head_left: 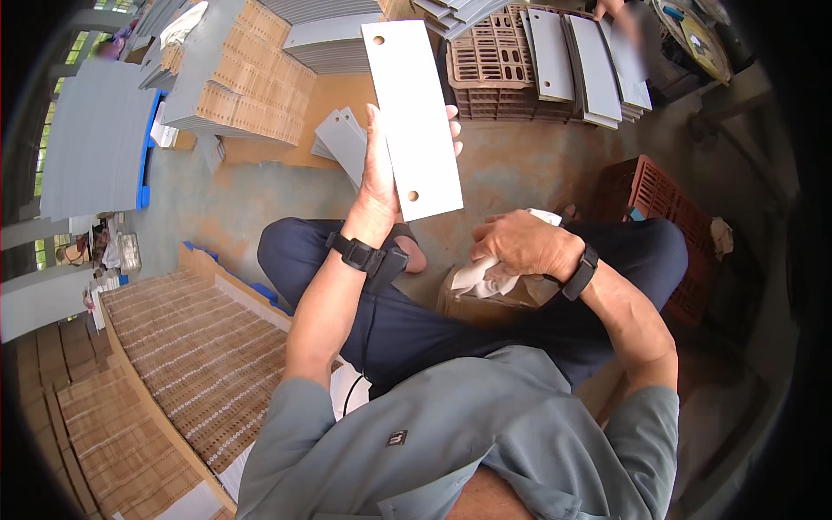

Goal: Sand the edges of wooden furniture panels using a sanding block and wipe them clean with a cloth.

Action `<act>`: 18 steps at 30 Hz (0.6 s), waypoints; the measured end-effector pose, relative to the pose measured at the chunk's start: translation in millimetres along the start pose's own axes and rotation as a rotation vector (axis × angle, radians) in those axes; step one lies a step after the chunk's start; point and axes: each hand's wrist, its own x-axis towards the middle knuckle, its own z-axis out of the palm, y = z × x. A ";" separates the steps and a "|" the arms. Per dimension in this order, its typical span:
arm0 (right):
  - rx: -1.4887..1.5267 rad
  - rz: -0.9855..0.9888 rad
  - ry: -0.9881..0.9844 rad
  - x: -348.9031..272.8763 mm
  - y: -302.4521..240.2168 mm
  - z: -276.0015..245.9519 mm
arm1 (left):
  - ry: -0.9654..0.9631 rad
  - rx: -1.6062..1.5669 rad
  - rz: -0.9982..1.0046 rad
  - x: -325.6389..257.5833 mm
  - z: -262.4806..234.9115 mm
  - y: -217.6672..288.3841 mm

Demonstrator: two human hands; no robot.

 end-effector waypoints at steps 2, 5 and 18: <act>-0.010 0.060 -0.018 -10.8 17.4 3.1 | 0.016 -0.016 0.016 2.5 -5.3 3.8; 0.063 0.260 -0.057 -18.7 23.9 -5.9 | 0.009 -0.034 0.053 1.4 -6.5 9.7; -0.014 0.441 0.859 -32.9 34.9 -68.2 | 0.493 0.271 0.090 0.5 -4.1 4.2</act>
